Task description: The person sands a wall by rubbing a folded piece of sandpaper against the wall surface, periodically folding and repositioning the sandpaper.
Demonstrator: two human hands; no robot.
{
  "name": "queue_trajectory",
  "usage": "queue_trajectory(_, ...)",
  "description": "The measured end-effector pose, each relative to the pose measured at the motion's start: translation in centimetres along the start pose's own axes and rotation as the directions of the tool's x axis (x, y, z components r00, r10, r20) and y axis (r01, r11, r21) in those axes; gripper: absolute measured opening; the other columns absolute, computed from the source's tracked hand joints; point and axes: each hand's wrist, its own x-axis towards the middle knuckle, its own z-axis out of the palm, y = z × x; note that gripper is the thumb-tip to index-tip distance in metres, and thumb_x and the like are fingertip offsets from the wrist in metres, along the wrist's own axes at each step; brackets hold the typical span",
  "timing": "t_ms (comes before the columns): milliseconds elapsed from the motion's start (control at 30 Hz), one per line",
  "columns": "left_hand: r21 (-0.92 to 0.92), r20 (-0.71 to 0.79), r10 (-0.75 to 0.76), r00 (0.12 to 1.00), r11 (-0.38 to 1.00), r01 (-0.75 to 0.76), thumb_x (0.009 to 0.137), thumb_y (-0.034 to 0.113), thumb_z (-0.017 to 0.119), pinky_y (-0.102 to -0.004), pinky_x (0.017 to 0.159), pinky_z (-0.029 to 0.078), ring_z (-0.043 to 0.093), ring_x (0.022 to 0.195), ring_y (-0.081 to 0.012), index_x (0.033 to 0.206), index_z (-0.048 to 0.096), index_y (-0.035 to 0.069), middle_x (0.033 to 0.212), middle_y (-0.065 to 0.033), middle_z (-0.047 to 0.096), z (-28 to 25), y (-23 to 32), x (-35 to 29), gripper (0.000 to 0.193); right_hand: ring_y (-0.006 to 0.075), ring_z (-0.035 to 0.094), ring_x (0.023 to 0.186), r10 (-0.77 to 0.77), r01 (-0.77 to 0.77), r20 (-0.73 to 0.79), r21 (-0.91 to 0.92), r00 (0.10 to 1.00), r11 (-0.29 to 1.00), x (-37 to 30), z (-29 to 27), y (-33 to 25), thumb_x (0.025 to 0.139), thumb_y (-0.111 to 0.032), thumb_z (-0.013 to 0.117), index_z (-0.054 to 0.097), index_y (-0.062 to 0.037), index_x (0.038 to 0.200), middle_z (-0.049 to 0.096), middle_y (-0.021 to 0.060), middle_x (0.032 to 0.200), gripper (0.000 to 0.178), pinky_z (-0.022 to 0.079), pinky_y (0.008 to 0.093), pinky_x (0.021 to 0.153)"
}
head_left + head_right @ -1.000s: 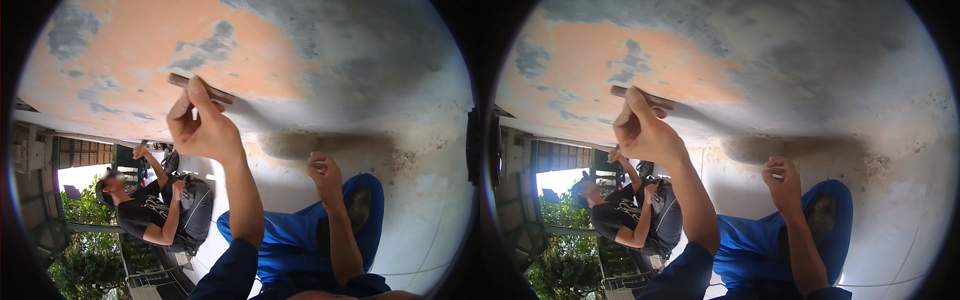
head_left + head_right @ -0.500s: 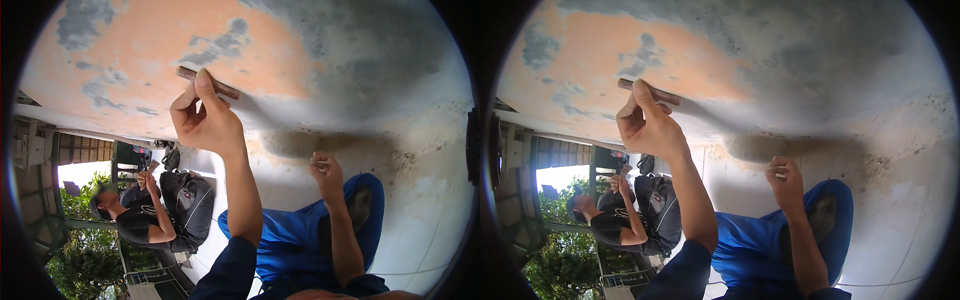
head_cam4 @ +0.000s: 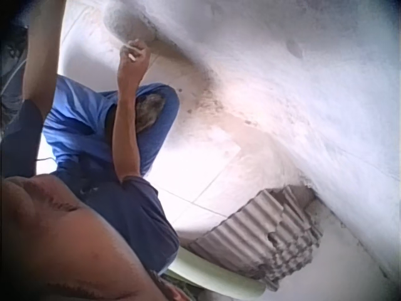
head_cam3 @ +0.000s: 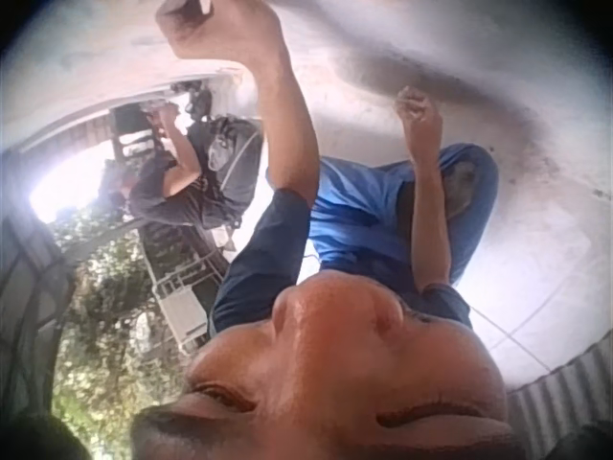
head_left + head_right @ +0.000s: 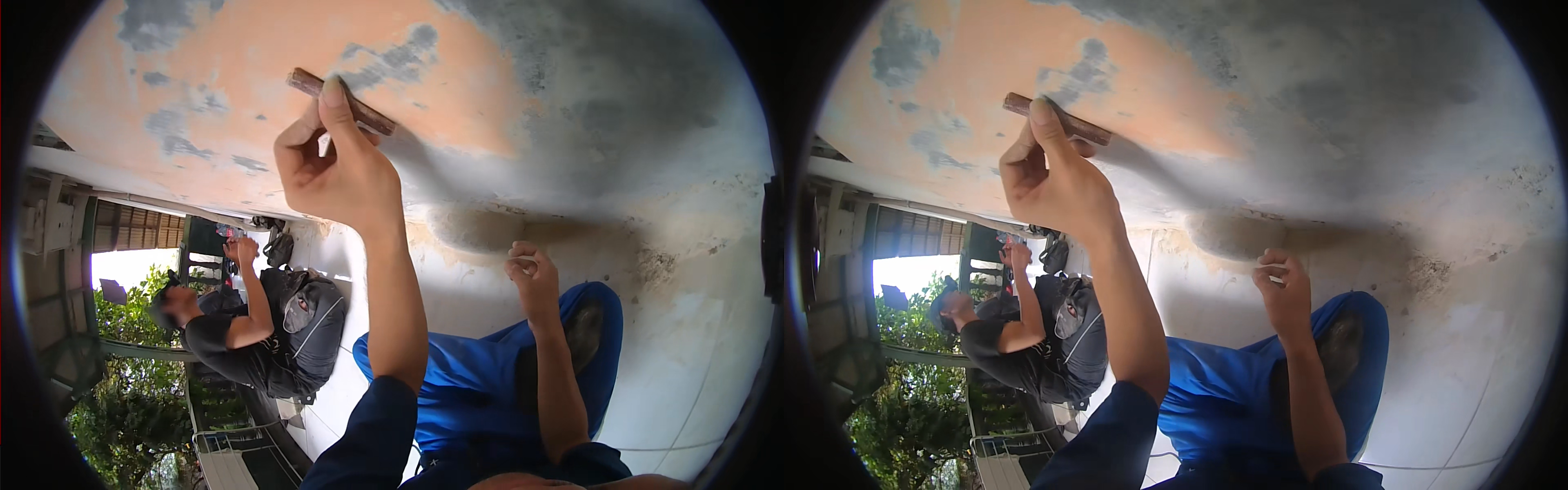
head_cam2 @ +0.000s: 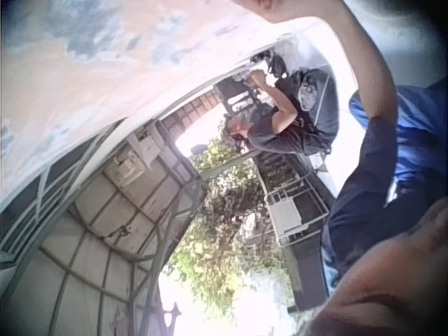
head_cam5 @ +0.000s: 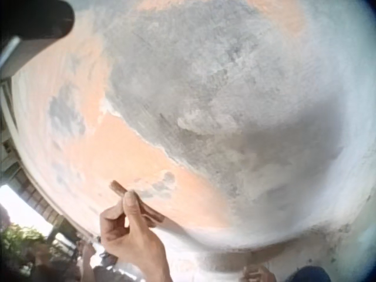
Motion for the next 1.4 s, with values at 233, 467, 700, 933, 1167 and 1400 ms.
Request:
queue_trajectory(233,-0.068,0.108,-0.146,0.983,0.986,0.154,0.097,0.002,0.069,-0.0216,0.049,0.046,0.059,0.056,-0.011,0.09,0.055,0.001,0.073,-0.011,0.064,-2.6,-4.8,-8.0,0.015,0.0183,0.067,0.101,-0.033,0.032,0.022,0.013,0.999,0.999,-0.4,0.3,0.4,0.089,-0.003,0.071,0.062,0.0006,0.118,0.065,0.0065,0.111,0.031,0.054,0.0303,0.082)
queue_trajectory(467,-0.067,0.091,-0.05,0.995,0.996,0.056,0.097,-0.001,0.067,-0.0222,0.053,0.048,0.057,0.056,-0.0096,0.091,0.054,0.001,0.078,-0.0108,0.066,-1.8,-2.1,-4.1,0.015,0.0183,0.067,0.101,-0.007,0.007,0.039,0.0,0.999,1.0,-0.7,-0.3,0.0,0.088,-0.003,0.071,0.062,-0.0004,0.118,0.065,0.0074,0.114,0.031,0.054,0.0315,0.083)
queue_trajectory(700,-0.067,0.137,-0.111,0.984,0.99,0.121,0.099,0.002,0.066,-0.0215,0.054,0.048,0.064,0.063,-0.012,0.09,0.054,0.002,0.076,-0.0122,0.065,-3.8,-6.6,-11.1,0.014,0.0178,0.066,0.1,-0.055,0.055,0.03,-0.006,0.998,0.998,-0.9,-0.8,1.0,0.089,-0.004,0.072,0.062,-0.002,0.118,0.066,0.0067,0.111,0.031,0.054,0.0316,0.084)
queue_trajectory(933,-0.156,0.08,-0.079,0.994,0.984,0.091,0.1,0.002,0.065,-0.0234,0.057,0.048,0.064,0.059,-0.0146,0.092,0.051,0.003,0.07,-0.0103,0.062,-1.1,-3.6,-6.2,0.016,0.0181,0.066,0.101,-0.002,0.002,0.016,-0.002,1.0,1.0,0.4,-0.1,-0.7,0.088,-0.006,0.073,0.062,-0.0015,0.118,0.064,0.0068,0.115,0.032,0.054,0.0313,0.085)
queue_trajectory(1167,-0.21,0.155,-0.025,0.988,0.976,0.057,0.098,0.001,0.067,-0.0224,0.064,0.049,0.066,0.065,-0.0151,0.097,0.052,0.002,0.076,-0.0105,0.067,-2.8,-5.0,-8.9,0.015,0.0191,0.066,0.101,-0.025,0.025,0.015,-0.007,1.0,1.0,-0.5,-0.5,0.5,0.088,-0.005,0.072,0.062,-0.0007,0.117,0.063,0.0079,0.117,0.031,0.055,0.0317,0.084)
queue_trajectory(1400,-0.144,0.049,-0.037,0.998,0.989,0.044,0.099,-0.001,0.065,-0.0254,0.062,0.049,0.06,0.061,-0.0132,0.094,0.051,0.001,0.077,-0.0084,0.06,-1.3,-5.4,-6.7,0.014,0.0194,0.067,0.1,-0.028,0.028,0.021,-0.002,0.999,1.0,-0.5,0.4,-0.7,0.088,-0.006,0.071,0.061,-0.0007,0.117,0.064,0.0077,0.111,0.031,0.055,0.0321,0.082)
